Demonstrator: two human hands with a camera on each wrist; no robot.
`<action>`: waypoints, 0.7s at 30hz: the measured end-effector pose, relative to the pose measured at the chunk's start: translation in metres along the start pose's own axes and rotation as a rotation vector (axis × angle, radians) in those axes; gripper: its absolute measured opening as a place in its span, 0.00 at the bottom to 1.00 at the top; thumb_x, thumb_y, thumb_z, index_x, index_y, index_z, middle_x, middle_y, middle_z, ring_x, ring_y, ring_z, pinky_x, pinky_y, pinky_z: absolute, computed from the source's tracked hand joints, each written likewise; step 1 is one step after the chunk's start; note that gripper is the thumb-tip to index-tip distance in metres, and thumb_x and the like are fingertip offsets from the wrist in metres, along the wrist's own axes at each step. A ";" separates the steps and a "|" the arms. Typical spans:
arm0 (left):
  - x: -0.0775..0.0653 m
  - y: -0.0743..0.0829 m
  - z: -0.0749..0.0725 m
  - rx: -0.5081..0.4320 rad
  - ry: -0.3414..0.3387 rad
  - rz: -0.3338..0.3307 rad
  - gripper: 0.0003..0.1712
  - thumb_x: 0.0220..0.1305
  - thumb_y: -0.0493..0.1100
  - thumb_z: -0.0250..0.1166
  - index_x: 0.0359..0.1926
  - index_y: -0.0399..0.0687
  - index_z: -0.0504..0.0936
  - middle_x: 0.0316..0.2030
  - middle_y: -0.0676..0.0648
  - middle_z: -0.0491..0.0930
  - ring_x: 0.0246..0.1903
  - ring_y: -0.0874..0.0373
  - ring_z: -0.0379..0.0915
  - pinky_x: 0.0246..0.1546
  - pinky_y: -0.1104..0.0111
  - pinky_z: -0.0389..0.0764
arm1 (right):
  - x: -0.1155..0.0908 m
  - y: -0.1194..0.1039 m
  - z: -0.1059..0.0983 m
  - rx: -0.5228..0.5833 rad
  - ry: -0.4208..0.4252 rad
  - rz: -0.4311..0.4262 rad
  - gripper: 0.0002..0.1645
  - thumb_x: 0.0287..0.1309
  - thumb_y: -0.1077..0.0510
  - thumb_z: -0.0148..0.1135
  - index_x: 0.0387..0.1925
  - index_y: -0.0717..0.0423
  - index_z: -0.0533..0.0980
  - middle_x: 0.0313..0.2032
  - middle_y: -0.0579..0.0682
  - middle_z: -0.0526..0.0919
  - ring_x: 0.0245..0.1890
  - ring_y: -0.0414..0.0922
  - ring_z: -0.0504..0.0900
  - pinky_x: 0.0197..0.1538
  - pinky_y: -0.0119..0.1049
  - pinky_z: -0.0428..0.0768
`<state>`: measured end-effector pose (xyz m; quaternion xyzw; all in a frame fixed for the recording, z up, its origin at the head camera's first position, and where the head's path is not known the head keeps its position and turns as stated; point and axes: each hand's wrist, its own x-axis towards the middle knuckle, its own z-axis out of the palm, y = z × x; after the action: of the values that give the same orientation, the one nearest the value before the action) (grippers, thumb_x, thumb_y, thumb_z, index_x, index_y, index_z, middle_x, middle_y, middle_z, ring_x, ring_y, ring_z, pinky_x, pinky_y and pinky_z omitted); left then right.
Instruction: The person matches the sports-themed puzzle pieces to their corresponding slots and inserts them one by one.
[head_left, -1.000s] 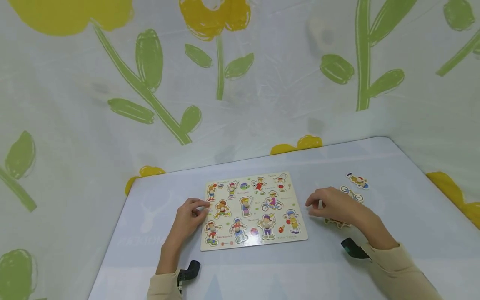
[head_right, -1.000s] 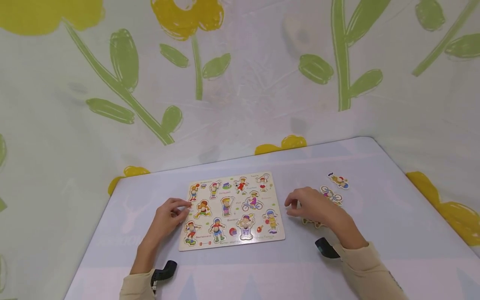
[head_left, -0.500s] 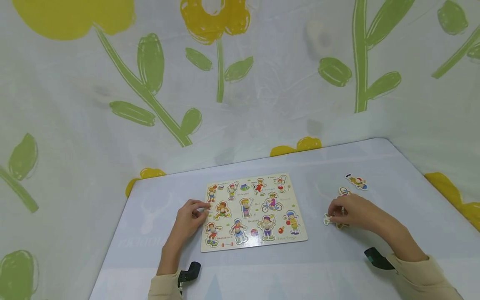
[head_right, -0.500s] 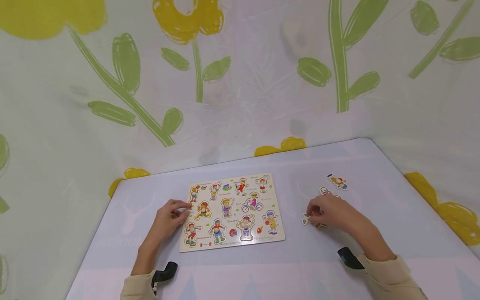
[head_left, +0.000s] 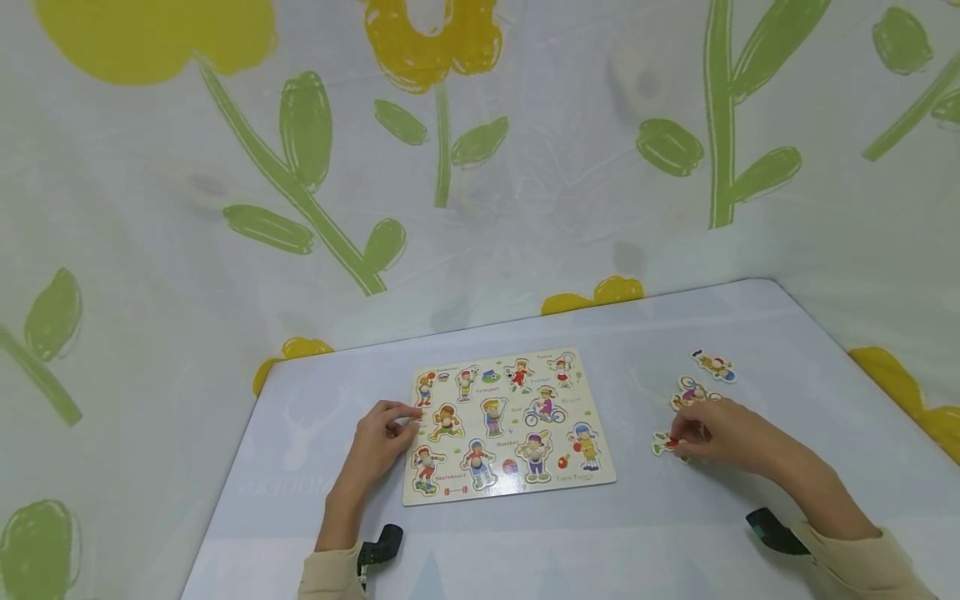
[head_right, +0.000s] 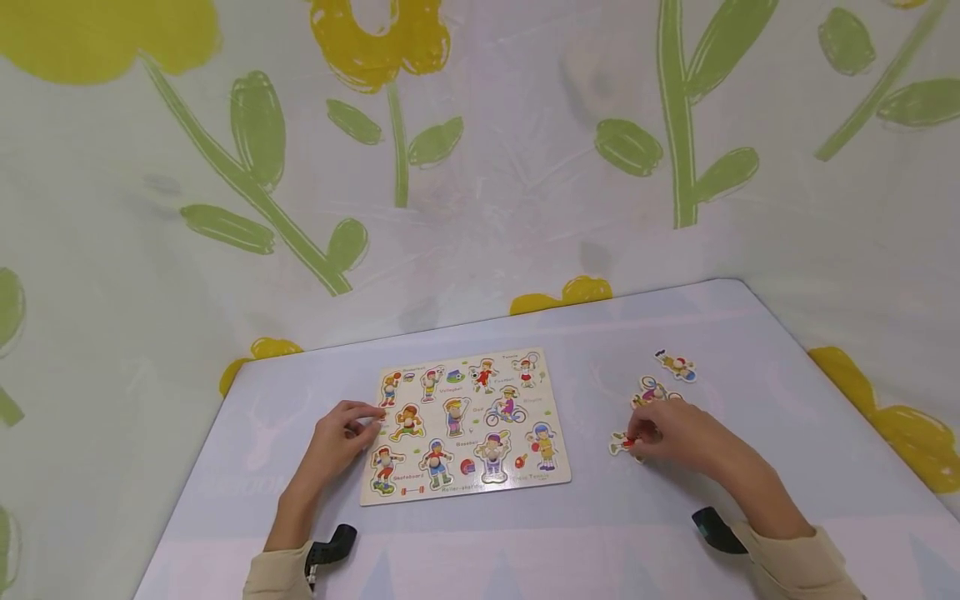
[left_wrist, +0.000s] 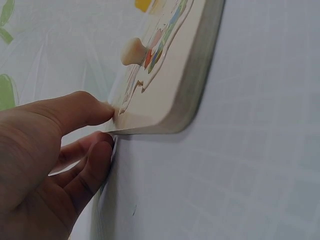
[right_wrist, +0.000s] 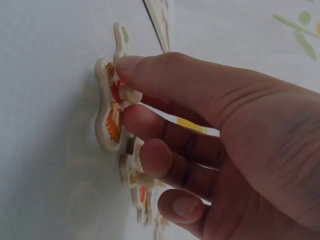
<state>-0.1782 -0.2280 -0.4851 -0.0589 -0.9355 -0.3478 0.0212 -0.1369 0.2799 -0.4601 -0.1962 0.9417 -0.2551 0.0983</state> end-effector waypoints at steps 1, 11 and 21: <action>0.000 0.000 0.000 -0.001 0.001 0.000 0.10 0.62 0.39 0.67 0.45 0.48 0.87 0.48 0.45 0.78 0.31 0.60 0.71 0.32 0.75 0.73 | -0.001 0.001 0.000 -0.001 0.003 0.002 0.08 0.50 0.56 0.73 0.29 0.42 0.80 0.23 0.34 0.72 0.26 0.28 0.67 0.29 0.26 0.68; 0.000 0.001 0.000 0.001 -0.004 -0.006 0.10 0.62 0.40 0.66 0.45 0.48 0.87 0.48 0.45 0.78 0.32 0.60 0.71 0.32 0.75 0.73 | -0.005 0.004 0.004 0.022 0.035 -0.030 0.08 0.51 0.59 0.71 0.30 0.42 0.80 0.22 0.33 0.73 0.26 0.27 0.68 0.29 0.26 0.70; -0.001 0.002 -0.001 -0.003 0.000 -0.006 0.11 0.62 0.40 0.67 0.45 0.48 0.87 0.48 0.45 0.77 0.32 0.60 0.71 0.32 0.74 0.72 | 0.000 0.003 0.006 -0.022 0.075 -0.106 0.10 0.50 0.63 0.69 0.33 0.44 0.81 0.29 0.33 0.78 0.29 0.29 0.69 0.31 0.25 0.72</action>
<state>-0.1771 -0.2270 -0.4834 -0.0561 -0.9351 -0.3493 0.0198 -0.1358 0.2796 -0.4665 -0.2372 0.9357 -0.2568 0.0472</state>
